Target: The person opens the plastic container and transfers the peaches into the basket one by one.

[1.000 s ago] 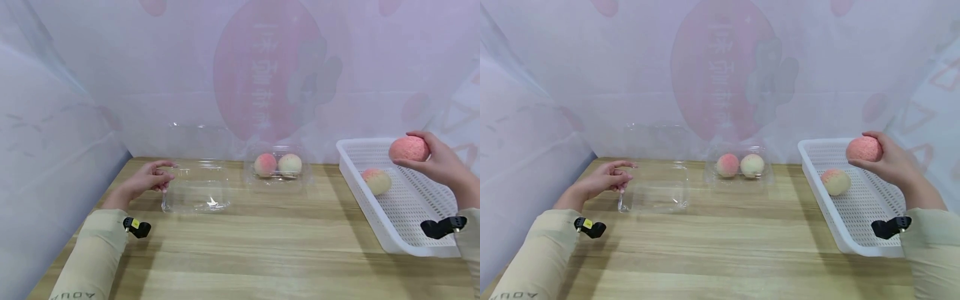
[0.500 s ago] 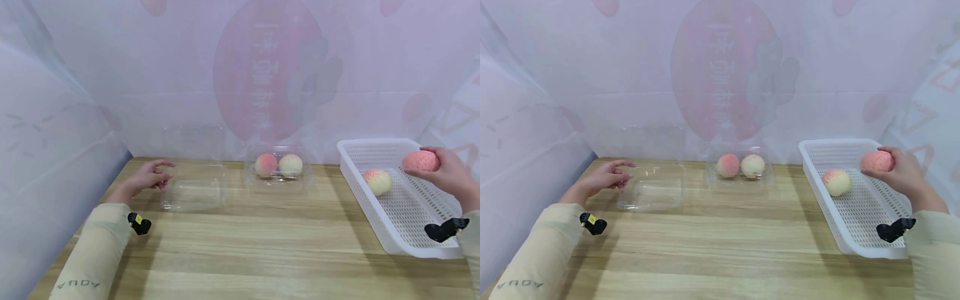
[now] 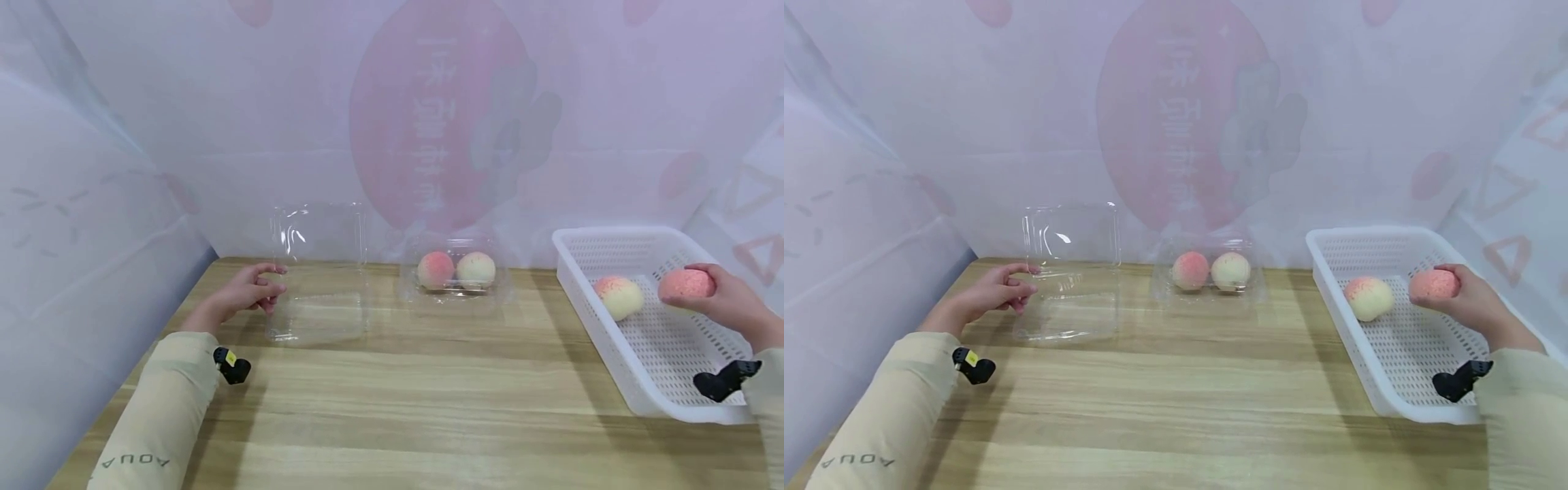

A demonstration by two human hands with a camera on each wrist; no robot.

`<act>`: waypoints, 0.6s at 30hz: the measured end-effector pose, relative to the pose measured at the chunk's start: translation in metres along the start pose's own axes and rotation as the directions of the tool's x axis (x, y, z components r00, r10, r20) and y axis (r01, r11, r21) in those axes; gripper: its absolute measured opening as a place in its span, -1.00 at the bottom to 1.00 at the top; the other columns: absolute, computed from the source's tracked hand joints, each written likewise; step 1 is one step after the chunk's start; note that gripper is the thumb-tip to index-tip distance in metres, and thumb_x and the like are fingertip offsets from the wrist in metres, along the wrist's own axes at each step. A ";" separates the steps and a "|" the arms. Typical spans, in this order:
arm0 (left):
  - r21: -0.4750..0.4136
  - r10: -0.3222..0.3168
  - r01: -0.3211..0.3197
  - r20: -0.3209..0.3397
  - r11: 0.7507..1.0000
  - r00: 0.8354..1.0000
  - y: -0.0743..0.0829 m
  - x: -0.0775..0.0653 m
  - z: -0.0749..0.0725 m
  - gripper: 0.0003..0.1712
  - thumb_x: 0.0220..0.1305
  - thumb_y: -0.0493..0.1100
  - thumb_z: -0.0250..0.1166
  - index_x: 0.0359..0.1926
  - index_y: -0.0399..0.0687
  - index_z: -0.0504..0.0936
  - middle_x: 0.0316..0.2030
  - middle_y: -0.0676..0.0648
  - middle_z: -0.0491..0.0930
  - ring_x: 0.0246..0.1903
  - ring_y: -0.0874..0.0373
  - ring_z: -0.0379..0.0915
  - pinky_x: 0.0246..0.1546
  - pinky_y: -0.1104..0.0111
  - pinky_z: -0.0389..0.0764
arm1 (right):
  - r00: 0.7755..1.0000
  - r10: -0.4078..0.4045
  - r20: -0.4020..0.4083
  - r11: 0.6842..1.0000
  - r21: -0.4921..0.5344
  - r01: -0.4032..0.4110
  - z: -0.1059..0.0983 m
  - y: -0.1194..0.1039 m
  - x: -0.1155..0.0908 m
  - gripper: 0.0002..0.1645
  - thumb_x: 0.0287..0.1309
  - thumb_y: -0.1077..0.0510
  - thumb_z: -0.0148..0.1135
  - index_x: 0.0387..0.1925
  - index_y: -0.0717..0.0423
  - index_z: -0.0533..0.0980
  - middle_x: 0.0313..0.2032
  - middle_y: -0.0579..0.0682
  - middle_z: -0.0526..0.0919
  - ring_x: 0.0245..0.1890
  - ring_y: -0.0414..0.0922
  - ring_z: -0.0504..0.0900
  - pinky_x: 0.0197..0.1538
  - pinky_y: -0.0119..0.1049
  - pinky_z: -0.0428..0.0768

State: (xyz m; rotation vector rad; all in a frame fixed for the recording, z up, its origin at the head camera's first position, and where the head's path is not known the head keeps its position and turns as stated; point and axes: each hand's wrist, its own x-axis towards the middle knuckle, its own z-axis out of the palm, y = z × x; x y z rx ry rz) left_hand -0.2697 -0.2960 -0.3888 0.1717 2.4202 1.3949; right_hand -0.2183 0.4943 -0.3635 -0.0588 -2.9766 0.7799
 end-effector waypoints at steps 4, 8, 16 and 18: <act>0.002 0.003 -0.003 0.012 1.000 1.000 -0.001 0.000 0.000 -0.36 0.44 -0.27 0.16 0.40 -0.38 0.14 -0.53 -0.01 0.55 -0.54 0.21 0.58 -0.42 0.34 0.67 | 0.999 -0.005 0.036 1.000 -0.003 0.005 0.003 0.008 -0.001 0.02 0.21 -0.05 0.37 0.27 0.61 0.04 0.05 0.64 0.28 -0.11 0.45 0.43 -0.29 0.19 0.62; 0.028 0.008 -0.008 0.000 1.000 1.000 -0.002 -0.002 -0.003 -0.38 0.44 -0.27 0.16 0.39 -0.36 0.15 -0.51 -0.05 0.56 -0.51 0.18 0.60 -0.44 0.34 0.64 | 0.998 0.012 0.065 1.000 -0.023 -0.011 0.002 0.013 -0.002 0.02 0.21 -0.06 0.36 0.24 0.65 0.05 0.04 0.66 0.29 -0.10 0.46 0.44 -0.27 0.12 0.60; 0.074 0.010 -0.009 -0.012 0.997 1.000 -0.006 -0.004 -0.008 -0.38 0.45 -0.24 0.15 0.40 -0.35 0.15 -0.51 -0.01 0.56 -0.50 0.19 0.61 -0.49 0.35 0.58 | 0.990 -0.021 0.142 0.999 -0.030 0.025 0.004 0.015 -0.001 -0.06 0.20 -0.01 0.39 0.20 0.63 0.14 -0.02 0.61 0.40 -0.31 -0.01 0.55 -0.37 -0.22 0.56; 0.079 0.007 -0.006 -0.019 0.997 1.000 -0.007 -0.005 -0.009 -0.37 0.45 -0.23 0.15 0.41 -0.35 0.15 -0.51 -0.02 0.57 -0.50 0.19 0.62 -0.53 0.37 0.54 | 0.985 -0.029 0.168 0.999 -0.023 0.033 0.006 0.014 -0.001 -0.07 0.19 -0.01 0.39 0.20 0.61 0.15 -0.03 0.58 0.44 -0.34 -0.09 0.56 -0.39 -0.23 0.59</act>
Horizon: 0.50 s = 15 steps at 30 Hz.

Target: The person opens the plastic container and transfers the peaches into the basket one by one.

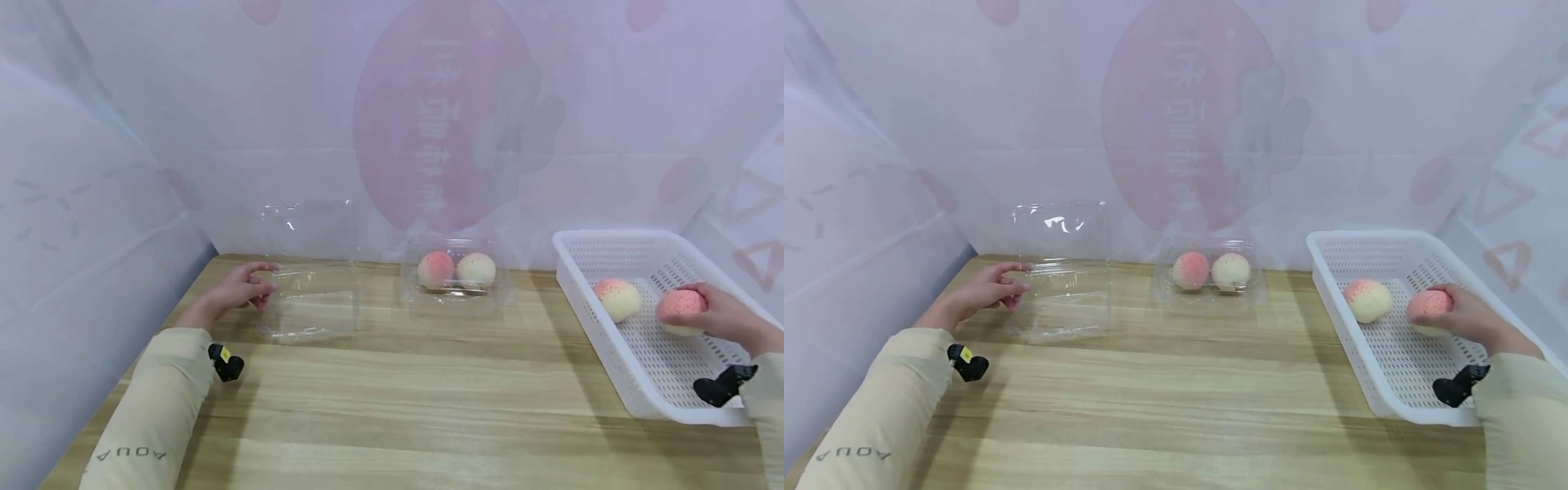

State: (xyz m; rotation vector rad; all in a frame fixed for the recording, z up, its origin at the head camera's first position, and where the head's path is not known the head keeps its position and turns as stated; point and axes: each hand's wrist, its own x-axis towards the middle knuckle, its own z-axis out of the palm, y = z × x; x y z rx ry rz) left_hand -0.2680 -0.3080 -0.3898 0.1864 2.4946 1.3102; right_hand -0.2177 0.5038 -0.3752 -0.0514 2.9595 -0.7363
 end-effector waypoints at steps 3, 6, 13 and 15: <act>0.006 -0.004 0.004 0.000 1.000 1.000 -0.002 0.001 -0.002 -0.34 0.46 -0.23 0.15 0.44 -0.35 0.13 -0.51 -0.03 0.58 -0.50 0.19 0.61 -0.58 0.41 0.47 | 0.999 0.010 0.039 1.000 -0.003 -0.010 0.001 -0.001 0.000 -0.05 0.18 -0.02 0.39 0.22 0.61 0.13 -0.04 0.57 0.45 -0.32 -0.06 0.58 -0.37 -0.22 0.60; 0.019 -0.014 0.014 -0.001 1.000 1.000 -0.003 0.003 -0.004 -0.31 0.46 -0.20 0.15 0.47 -0.33 0.11 -0.53 -0.05 0.60 -0.53 0.20 0.60 -0.61 0.43 0.39 | 0.998 0.023 0.057 0.999 -0.025 -0.021 0.001 -0.003 0.001 -0.03 0.16 -0.03 0.40 0.21 0.61 0.13 -0.05 0.56 0.45 -0.29 -0.03 0.57 -0.34 -0.25 0.56; 0.081 -0.015 0.015 0.004 0.997 1.000 -0.003 0.007 -0.006 -0.29 0.46 -0.18 0.16 0.48 -0.33 0.10 -0.51 -0.07 0.61 -0.55 0.19 0.59 -0.62 0.46 0.35 | 0.997 -0.015 0.071 0.998 -0.052 0.018 0.003 -0.001 0.002 -0.08 0.09 0.03 0.46 0.18 0.59 0.20 -0.05 0.57 0.48 -0.25 0.04 0.59 -0.31 -0.21 0.57; 0.089 -0.010 0.009 0.006 0.996 1.000 -0.003 0.008 -0.005 -0.28 0.46 -0.19 0.17 0.47 -0.38 0.09 -0.50 -0.08 0.61 -0.56 0.19 0.59 -0.55 0.45 0.47 | 0.997 -0.020 0.073 0.997 -0.068 0.025 0.004 0.000 0.002 -0.08 0.06 0.03 0.47 0.17 0.59 0.22 -0.05 0.57 0.48 -0.24 0.05 0.60 -0.30 -0.21 0.56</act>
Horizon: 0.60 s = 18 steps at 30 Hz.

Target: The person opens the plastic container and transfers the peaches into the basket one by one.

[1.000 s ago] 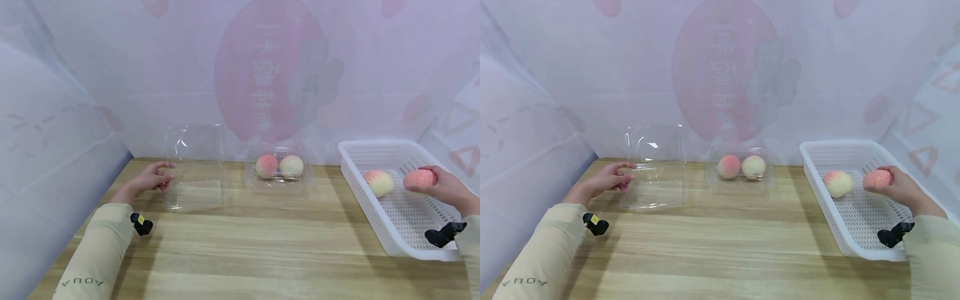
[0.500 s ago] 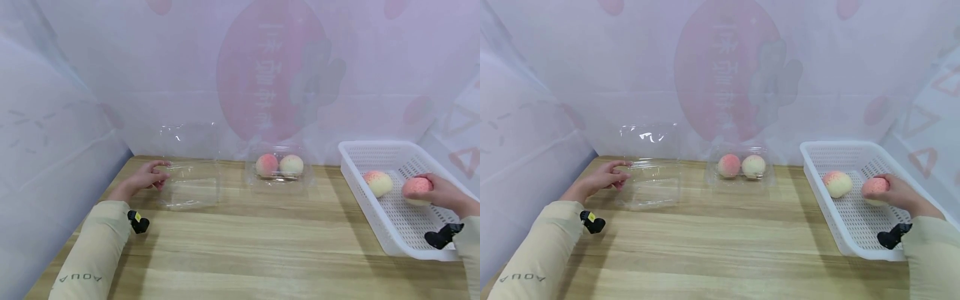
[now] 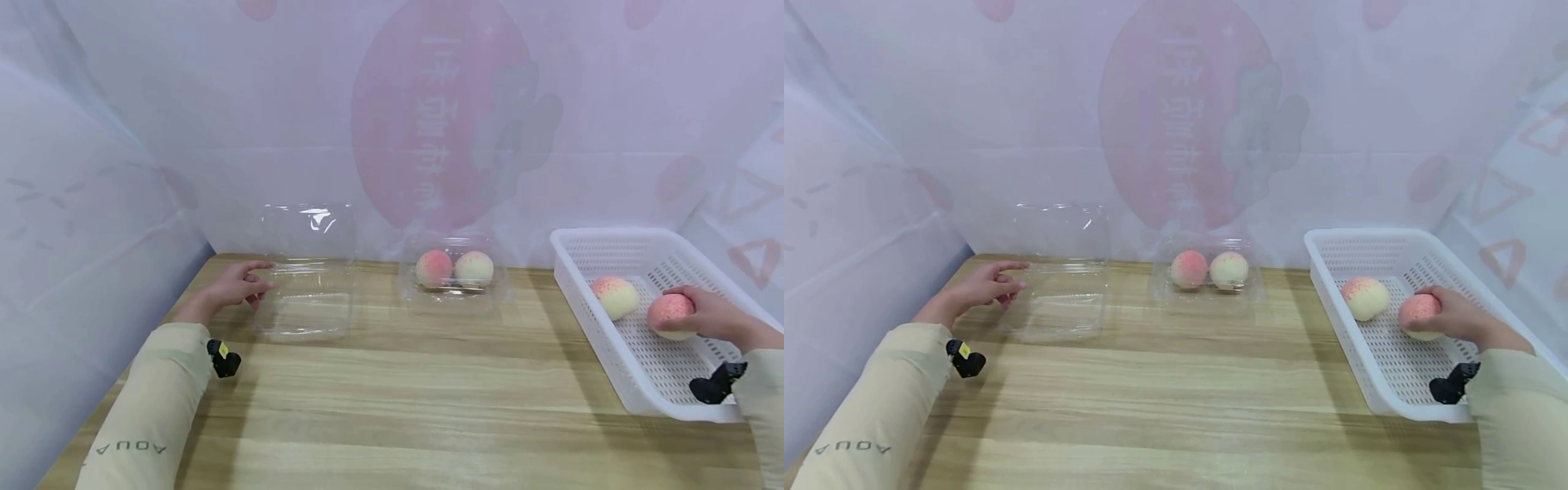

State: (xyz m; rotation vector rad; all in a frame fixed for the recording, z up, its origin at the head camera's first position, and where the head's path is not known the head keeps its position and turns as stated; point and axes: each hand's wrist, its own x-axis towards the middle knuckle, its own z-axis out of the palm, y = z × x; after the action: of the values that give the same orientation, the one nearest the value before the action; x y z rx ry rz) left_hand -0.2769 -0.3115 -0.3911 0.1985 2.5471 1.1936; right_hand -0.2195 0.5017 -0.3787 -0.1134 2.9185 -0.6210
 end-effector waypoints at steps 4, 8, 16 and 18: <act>0.024 0.012 -0.012 -0.002 1.000 1.000 0.000 0.001 0.001 -0.29 0.45 -0.22 0.17 0.44 -0.47 0.09 -0.49 -0.12 0.60 -0.57 0.19 0.56 -0.35 0.39 0.63 | 1.000 0.004 0.018 1.000 0.004 -0.004 0.001 0.000 0.000 -0.06 0.04 0.03 0.48 0.17 0.59 0.21 -0.06 0.58 0.48 -0.25 0.09 0.61 -0.30 -0.18 0.59; 0.050 0.002 -0.002 -0.009 0.999 1.000 0.003 0.002 0.001 -0.30 0.45 -0.21 0.17 0.44 -0.45 0.12 -0.49 -0.13 0.58 -0.56 0.18 0.56 -0.33 0.37 0.63 | 0.999 0.013 0.030 1.000 0.006 -0.013 0.001 -0.001 -0.001 -0.06 0.05 0.03 0.48 0.17 0.59 0.20 -0.06 0.59 0.46 -0.23 0.15 0.62 -0.29 -0.12 0.62; 0.068 -0.002 0.002 -0.005 0.998 1.000 0.007 0.001 0.002 -0.28 0.47 -0.19 0.16 0.44 -0.48 0.08 -0.47 -0.14 0.59 -0.56 0.15 0.55 -0.30 0.35 0.62 | 0.999 0.011 0.037 0.999 -0.045 -0.010 0.000 -0.001 -0.001 -0.09 0.05 0.02 0.49 0.14 0.59 0.23 -0.06 0.58 0.48 -0.16 0.26 0.55 -0.19 0.02 0.59; 0.067 0.000 0.000 -0.001 0.998 1.000 0.007 -0.002 0.002 -0.28 0.47 -0.19 0.15 0.44 -0.49 0.08 -0.48 -0.15 0.59 -0.55 0.13 0.56 -0.31 0.32 0.64 | 0.998 0.014 0.053 0.999 -0.043 -0.011 0.001 -0.002 -0.001 -0.08 0.06 0.00 0.48 0.15 0.57 0.23 -0.06 0.55 0.49 -0.17 0.22 0.55 -0.19 0.00 0.59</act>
State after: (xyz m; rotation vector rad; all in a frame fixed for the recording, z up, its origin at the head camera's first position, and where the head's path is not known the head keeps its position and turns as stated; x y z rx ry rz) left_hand -0.2747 -0.3062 -0.3863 0.2135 2.5904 1.1099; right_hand -0.2187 0.5000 -0.3785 -0.1150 2.8795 -0.5453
